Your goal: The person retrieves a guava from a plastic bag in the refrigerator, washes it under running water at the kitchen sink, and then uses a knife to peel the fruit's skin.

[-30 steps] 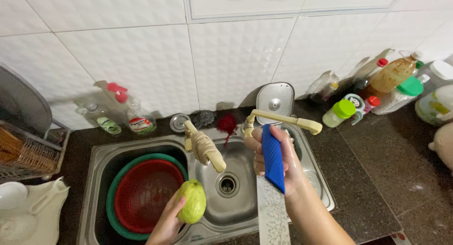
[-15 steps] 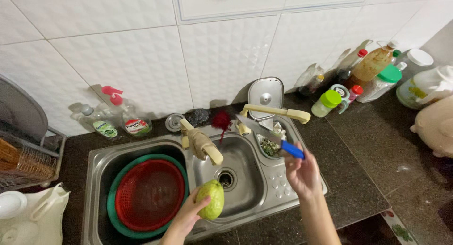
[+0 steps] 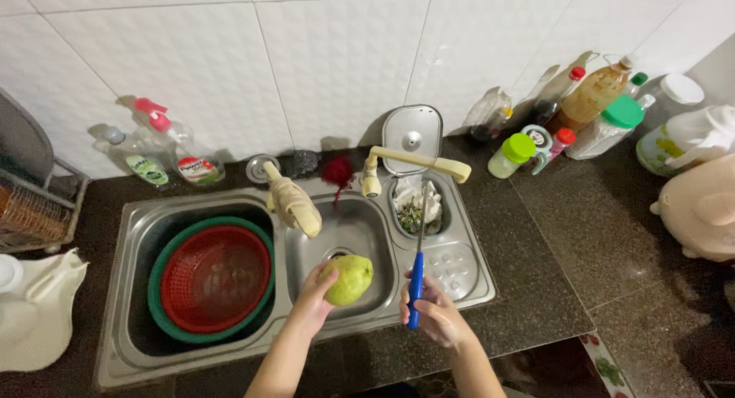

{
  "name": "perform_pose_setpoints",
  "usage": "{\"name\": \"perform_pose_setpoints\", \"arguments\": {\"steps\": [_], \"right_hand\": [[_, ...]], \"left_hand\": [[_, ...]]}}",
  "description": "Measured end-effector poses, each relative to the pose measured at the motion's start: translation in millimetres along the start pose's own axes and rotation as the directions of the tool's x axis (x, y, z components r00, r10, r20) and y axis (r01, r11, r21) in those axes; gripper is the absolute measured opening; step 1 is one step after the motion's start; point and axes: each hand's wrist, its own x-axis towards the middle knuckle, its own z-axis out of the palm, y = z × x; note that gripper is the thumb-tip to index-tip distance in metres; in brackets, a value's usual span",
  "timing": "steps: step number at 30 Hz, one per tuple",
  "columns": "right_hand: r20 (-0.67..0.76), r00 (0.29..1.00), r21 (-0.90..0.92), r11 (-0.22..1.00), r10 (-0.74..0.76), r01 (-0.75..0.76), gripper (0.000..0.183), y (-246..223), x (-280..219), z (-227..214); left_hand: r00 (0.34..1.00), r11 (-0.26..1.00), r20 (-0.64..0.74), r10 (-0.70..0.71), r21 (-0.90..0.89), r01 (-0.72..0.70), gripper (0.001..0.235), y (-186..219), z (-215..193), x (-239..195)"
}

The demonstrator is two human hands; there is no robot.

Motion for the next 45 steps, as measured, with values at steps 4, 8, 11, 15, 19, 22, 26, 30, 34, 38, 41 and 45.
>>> {"name": "perform_pose_setpoints", "arguments": {"steps": [4,8,11,15,19,22,26,30,34,38,41,45], "right_hand": [[-0.036,0.999,-0.229,0.973,0.037,-0.044,0.034,-5.5,-11.2,-13.9],[-0.267,0.962,-0.402,0.914,-0.064,-0.051,0.026,-0.9,-4.0,-26.2],[-0.404,0.904,-0.713,0.668,-0.141,-0.215,0.026,-3.7,-11.2,-19.4],[-0.501,0.842,-0.823,0.409,-0.198,-0.394,0.043,-17.4,-27.6,8.8],[-0.568,0.812,-0.722,0.556,-0.135,-0.412,0.056,-32.4,-48.6,28.9],[-0.285,0.918,-0.843,0.528,-0.274,-0.104,0.039,-37.7,-58.5,38.6],[-0.275,0.874,-0.939,0.309,-0.4,-0.154,0.029,-34.2,-71.4,48.8],[-0.448,0.838,-0.861,0.403,-0.31,-0.311,0.028,-27.6,-79.3,52.3],[-0.422,0.851,-0.864,0.422,-0.312,-0.274,0.025,-22.0,-83.1,54.9],[-0.358,0.85,-0.897,0.394,-0.387,-0.198,0.023,-18.5,-82.4,62.9],[-0.412,0.833,-0.871,0.428,-0.369,-0.242,0.03,-20.3,-82.4,72.9],[-0.476,0.833,-0.844,0.413,-0.282,-0.343,0.049,-29.2,-84.6,86.4]], "left_hand": [[0.995,0.963,-0.036,-0.092,-0.257,0.08,0.085,-13.9,3.0,12.4],[0.971,0.893,-0.126,-0.204,-0.43,0.132,0.078,-14.1,10.9,16.9],[0.998,0.953,0.001,-0.063,-0.298,0.06,0.076,-9.0,17.4,11.7],[0.999,0.933,0.006,-0.047,-0.358,0.047,0.072,6.4,28.9,12.4],[0.989,0.907,-0.072,-0.13,-0.411,0.089,0.074,17.2,35.5,16.2],[0.987,0.928,-0.079,-0.139,-0.359,0.102,0.074,21.4,41.2,18.5],[0.998,0.969,-0.027,-0.059,-0.242,0.05,0.066,20.1,48.2,21.4],[0.999,0.968,-0.021,-0.036,-0.248,0.03,0.064,15.5,54.6,27.6],[0.995,0.95,-0.062,-0.083,-0.306,0.061,0.062,14.5,60.7,30.3],[0.993,0.941,-0.078,-0.091,-0.332,0.06,0.074,17.0,63.2,29.3],[0.995,0.975,-0.074,-0.069,-0.216,0.052,0.063,18.6,64.1,30.4],[0.999,0.987,-0.028,-0.014,-0.161,0.01,0.066,20.8,65.7,32.9]]}}
